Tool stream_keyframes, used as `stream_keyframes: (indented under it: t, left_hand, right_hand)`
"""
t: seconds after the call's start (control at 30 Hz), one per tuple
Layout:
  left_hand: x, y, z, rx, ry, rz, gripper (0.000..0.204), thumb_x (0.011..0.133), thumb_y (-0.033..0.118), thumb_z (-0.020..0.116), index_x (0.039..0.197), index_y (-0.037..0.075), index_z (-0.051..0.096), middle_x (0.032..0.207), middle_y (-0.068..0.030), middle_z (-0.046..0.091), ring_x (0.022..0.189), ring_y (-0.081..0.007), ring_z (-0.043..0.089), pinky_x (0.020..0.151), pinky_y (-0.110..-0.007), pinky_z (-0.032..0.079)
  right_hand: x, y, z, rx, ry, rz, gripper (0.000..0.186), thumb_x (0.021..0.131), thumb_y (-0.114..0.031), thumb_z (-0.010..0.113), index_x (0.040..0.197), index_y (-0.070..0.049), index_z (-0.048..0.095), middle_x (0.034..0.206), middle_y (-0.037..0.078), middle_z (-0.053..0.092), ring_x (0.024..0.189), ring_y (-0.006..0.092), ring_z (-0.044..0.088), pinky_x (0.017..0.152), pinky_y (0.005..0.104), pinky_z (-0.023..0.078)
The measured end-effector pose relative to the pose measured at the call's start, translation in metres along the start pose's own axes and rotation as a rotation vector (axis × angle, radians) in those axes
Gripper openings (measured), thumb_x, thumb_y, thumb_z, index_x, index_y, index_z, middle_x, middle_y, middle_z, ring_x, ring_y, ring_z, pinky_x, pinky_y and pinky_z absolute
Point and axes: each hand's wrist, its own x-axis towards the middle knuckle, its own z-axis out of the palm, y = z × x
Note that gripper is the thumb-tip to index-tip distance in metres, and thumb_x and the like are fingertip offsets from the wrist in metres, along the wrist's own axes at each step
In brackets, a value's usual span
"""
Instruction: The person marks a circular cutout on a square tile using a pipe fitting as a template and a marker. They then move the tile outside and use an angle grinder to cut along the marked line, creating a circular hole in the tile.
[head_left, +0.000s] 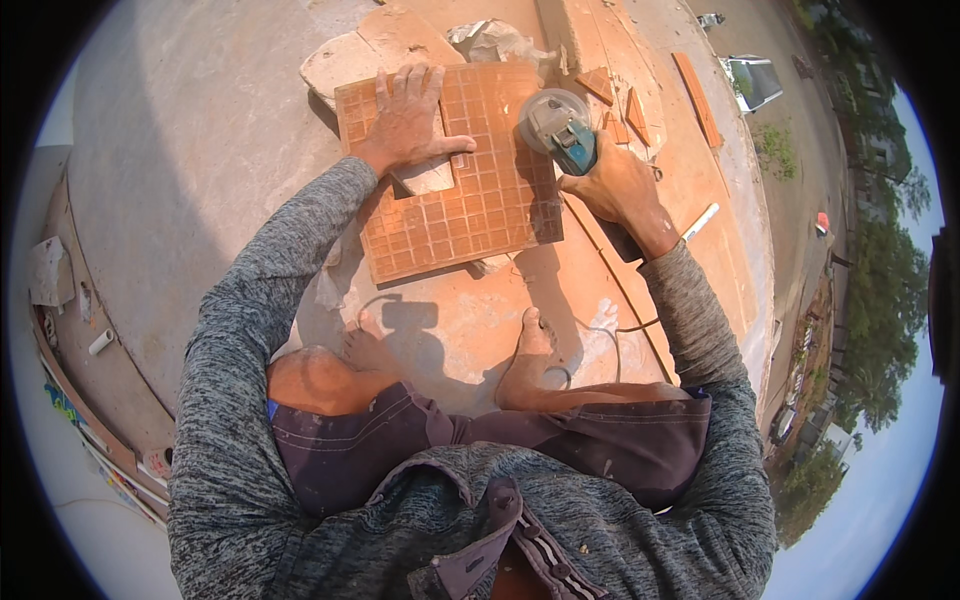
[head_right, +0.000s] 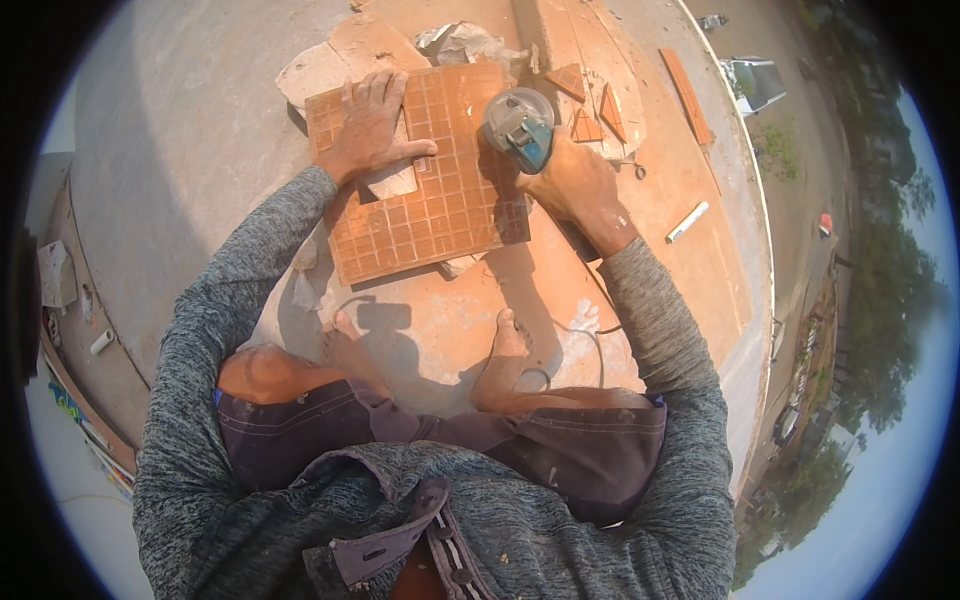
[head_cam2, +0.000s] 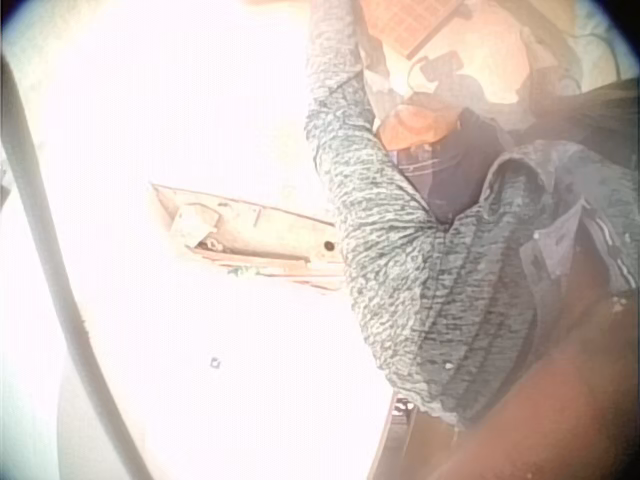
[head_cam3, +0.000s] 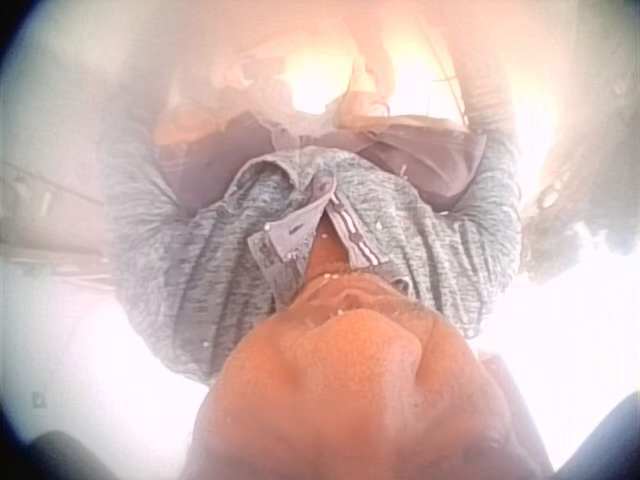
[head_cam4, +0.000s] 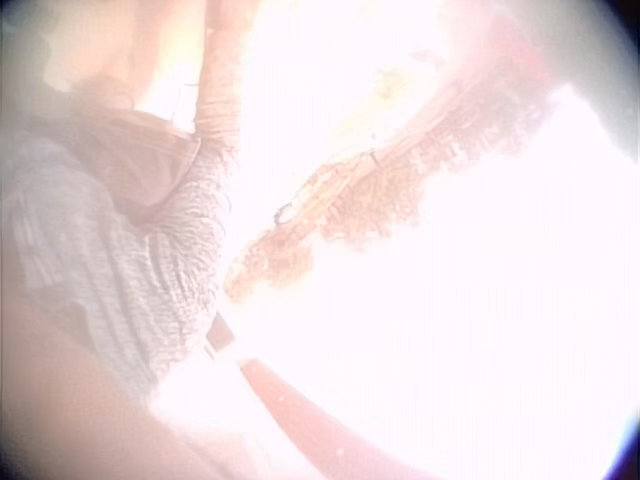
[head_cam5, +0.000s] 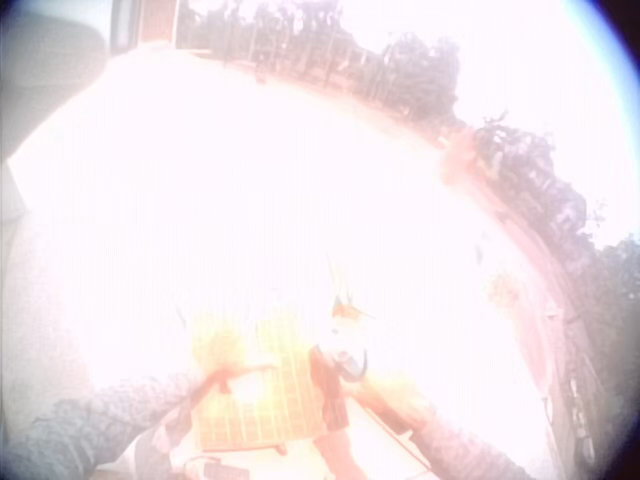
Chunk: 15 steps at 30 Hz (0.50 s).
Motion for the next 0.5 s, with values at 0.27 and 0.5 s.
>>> stream_keyframes:
  t: [0.27,0.5]
  left_hand:
    - [0.001,0.002,-0.003,0.0,-0.018,-0.005,0.129,0.075,0.093,0.059,0.157,-0.003,0.035,0.156,-0.0279,0.035,0.15,-0.0448,0.024,0.121,-0.071,0.006]
    - [0.001,0.002,-0.001,-0.03,0.008,-0.004,0.129,0.075,0.092,0.061,0.157,-0.003,0.036,0.156,-0.0288,0.036,0.15,-0.0454,0.026,0.121,-0.07,0.007]
  right_hand:
    - [-0.003,-0.002,-0.006,0.042,-0.007,0.005,0.062,0.076,-0.038,0.08,0.119,0.001,0.06,0.104,0.025,0.073,0.101,0.0415,0.073,0.089,0.0483,0.057]
    - [-0.004,0.002,-0.011,0.115,-0.026,0.052,0.067,0.074,-0.04,0.081,0.123,0.0,0.062,0.108,0.025,0.074,0.103,0.0407,0.072,0.09,0.0477,0.056]
